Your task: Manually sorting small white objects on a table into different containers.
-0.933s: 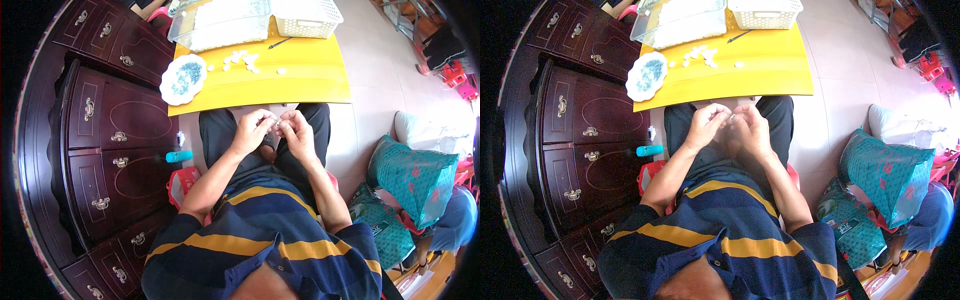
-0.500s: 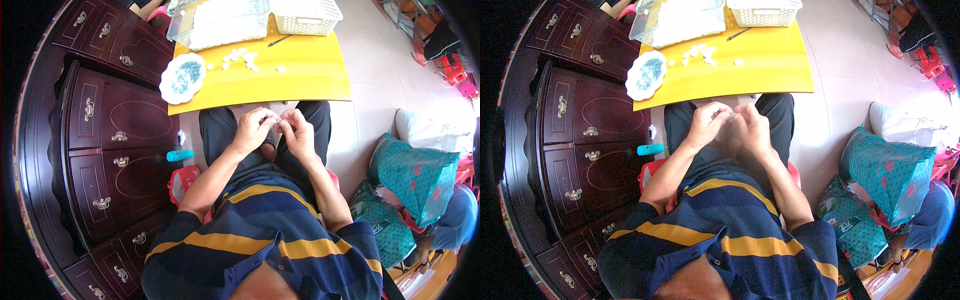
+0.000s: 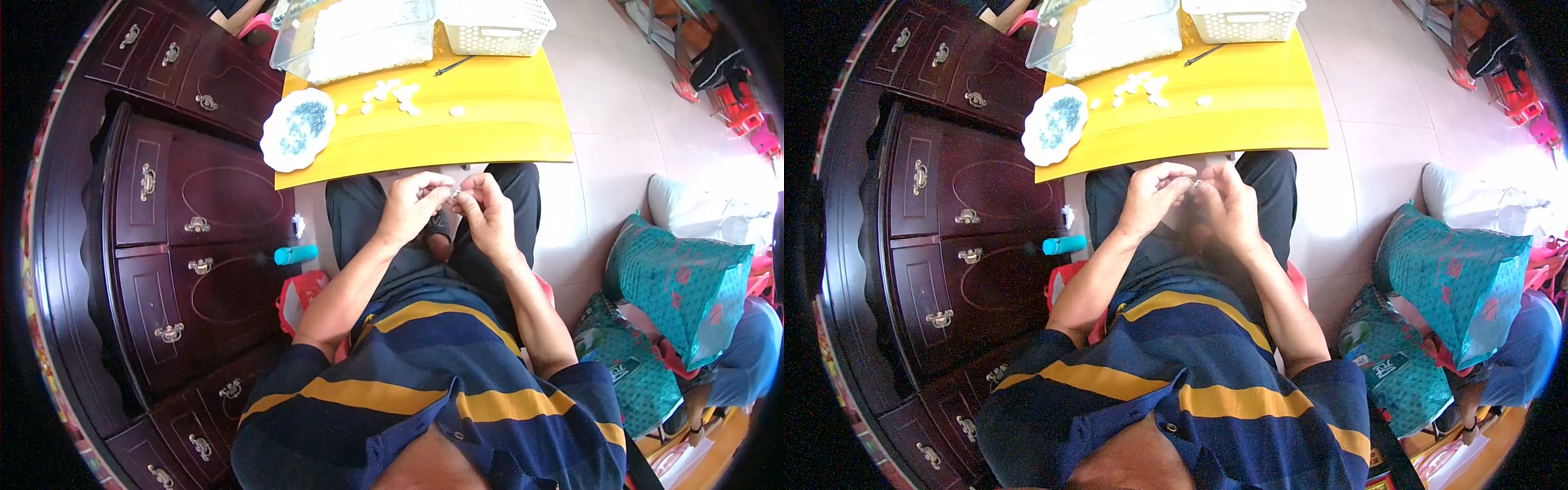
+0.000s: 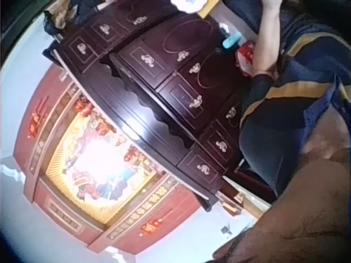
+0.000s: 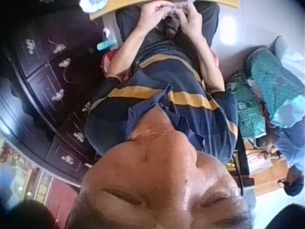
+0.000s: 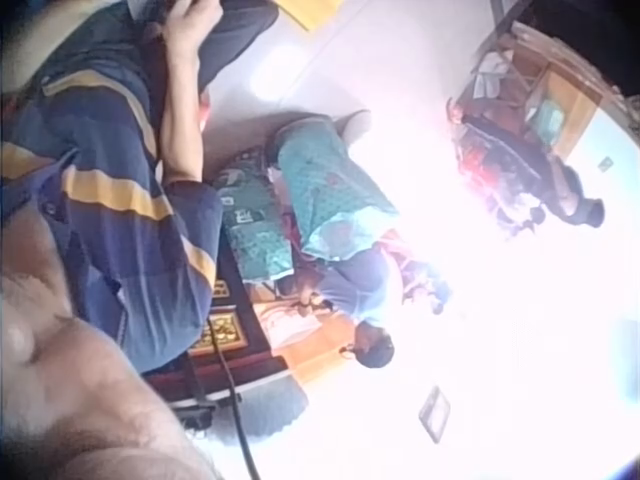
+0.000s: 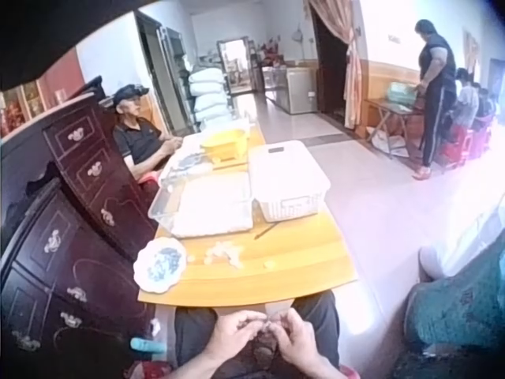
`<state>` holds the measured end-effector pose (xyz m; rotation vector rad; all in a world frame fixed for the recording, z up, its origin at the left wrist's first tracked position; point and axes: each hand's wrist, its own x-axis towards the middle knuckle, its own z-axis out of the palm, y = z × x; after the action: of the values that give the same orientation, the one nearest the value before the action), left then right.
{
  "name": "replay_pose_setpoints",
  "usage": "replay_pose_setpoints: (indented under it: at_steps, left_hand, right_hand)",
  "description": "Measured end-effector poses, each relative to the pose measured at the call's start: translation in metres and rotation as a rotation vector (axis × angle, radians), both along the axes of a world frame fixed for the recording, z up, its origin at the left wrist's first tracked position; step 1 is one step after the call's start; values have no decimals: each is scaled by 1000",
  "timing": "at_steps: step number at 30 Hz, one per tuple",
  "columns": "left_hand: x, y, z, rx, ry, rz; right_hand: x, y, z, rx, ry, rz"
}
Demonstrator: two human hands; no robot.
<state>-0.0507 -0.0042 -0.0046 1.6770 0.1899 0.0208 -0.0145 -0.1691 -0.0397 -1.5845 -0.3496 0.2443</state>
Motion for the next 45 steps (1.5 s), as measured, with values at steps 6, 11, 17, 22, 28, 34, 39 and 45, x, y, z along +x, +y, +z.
replay_pose_setpoints:
  at_steps: [6, 11, 17, 22, 28, 34, 39, 45]
  left_hand:
    - [0, 3, -3, 59, -15, -15]
    - [0, -2, -6, 211, -140, -15]
    - [9, 3, 4, 176, -101, -102]
    - [49, 20, 8, 245, -226, -47]
    - [115, 30, 0, 860, -395, 51]
    - [138, 20, -10, 1004, -380, -4]
    - [138, 20, -16, 1022, -341, -26]
    - [123, 18, -15, 1071, -409, 0]
  right_hand:
    - [-1, -1, 5, -4, 34, 7]
    - [0, -2, -1, -14, -2, 14]
    - [2, -5, 0, 17, 29, 17]
    - [13, -11, 2, 360, 262, -26]
    - [20, -16, 4, 453, 352, -68]
    - [20, -18, 2, 471, 390, -90]
    - [21, -18, 3, 489, 396, -94]
    - [21, -19, 3, 461, 386, -86]
